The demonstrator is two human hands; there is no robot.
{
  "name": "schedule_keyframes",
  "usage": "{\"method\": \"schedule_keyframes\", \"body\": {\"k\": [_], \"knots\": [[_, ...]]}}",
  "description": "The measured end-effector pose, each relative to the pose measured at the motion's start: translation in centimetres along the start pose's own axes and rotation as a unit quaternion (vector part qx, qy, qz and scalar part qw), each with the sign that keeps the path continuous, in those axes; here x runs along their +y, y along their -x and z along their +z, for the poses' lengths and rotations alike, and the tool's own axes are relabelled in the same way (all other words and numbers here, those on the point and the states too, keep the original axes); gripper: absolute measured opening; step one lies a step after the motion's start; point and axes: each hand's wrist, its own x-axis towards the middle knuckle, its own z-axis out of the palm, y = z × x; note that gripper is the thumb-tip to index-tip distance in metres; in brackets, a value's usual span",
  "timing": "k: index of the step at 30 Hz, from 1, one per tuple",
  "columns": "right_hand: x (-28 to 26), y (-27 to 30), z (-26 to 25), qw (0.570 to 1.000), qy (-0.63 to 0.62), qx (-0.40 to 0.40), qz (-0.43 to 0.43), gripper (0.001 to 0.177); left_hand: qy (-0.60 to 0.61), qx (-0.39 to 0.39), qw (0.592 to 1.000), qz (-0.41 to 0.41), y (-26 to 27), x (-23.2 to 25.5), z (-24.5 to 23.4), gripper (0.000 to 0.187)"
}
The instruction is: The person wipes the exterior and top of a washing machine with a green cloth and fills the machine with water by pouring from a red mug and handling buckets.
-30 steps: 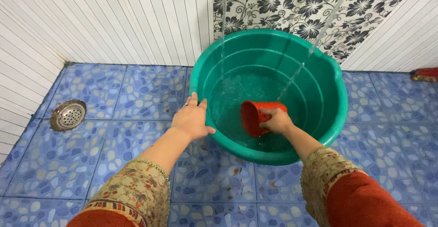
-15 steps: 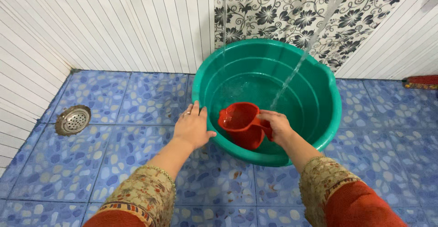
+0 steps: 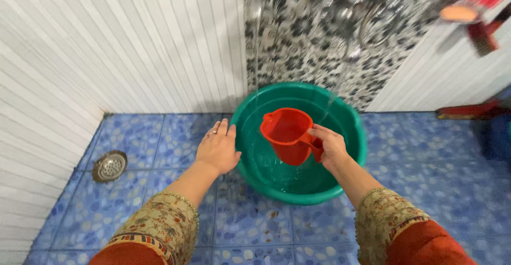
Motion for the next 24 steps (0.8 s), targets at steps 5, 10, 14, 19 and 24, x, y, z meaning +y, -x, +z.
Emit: {"method": "schedule_keyframes", "body": {"k": [5,10,14,19,24], "knots": [[-10.2,5.7,1.3,1.0,0.017,0.025,0.002,0.042,-0.009,0.02,0.999,0.05,-0.6,2.7,-10.4,0.08],[-20.4,10.9,0.8,0.996,-0.008,0.024,-0.08,0.032,-0.02,0.033,0.995,0.096,-1.8,6.4,-21.2,0.077],[-29.7,16.4,-0.1,0.99,0.072,0.086,-0.088,0.024,-0.033,0.049,0.988,0.143,-3.1,9.8,-30.1,0.075],[-39.4,23.6,-1.5,0.972,0.036,0.165,-0.164,0.022,-0.038,0.07,0.975,0.209,-3.4,15.3,-40.4,0.072],[-47.1,32.8,-4.8,0.942,0.02,0.254,-0.218,0.02,-0.04,0.081,0.953,0.288,-2.1,22.2,-48.2,0.066]]}}
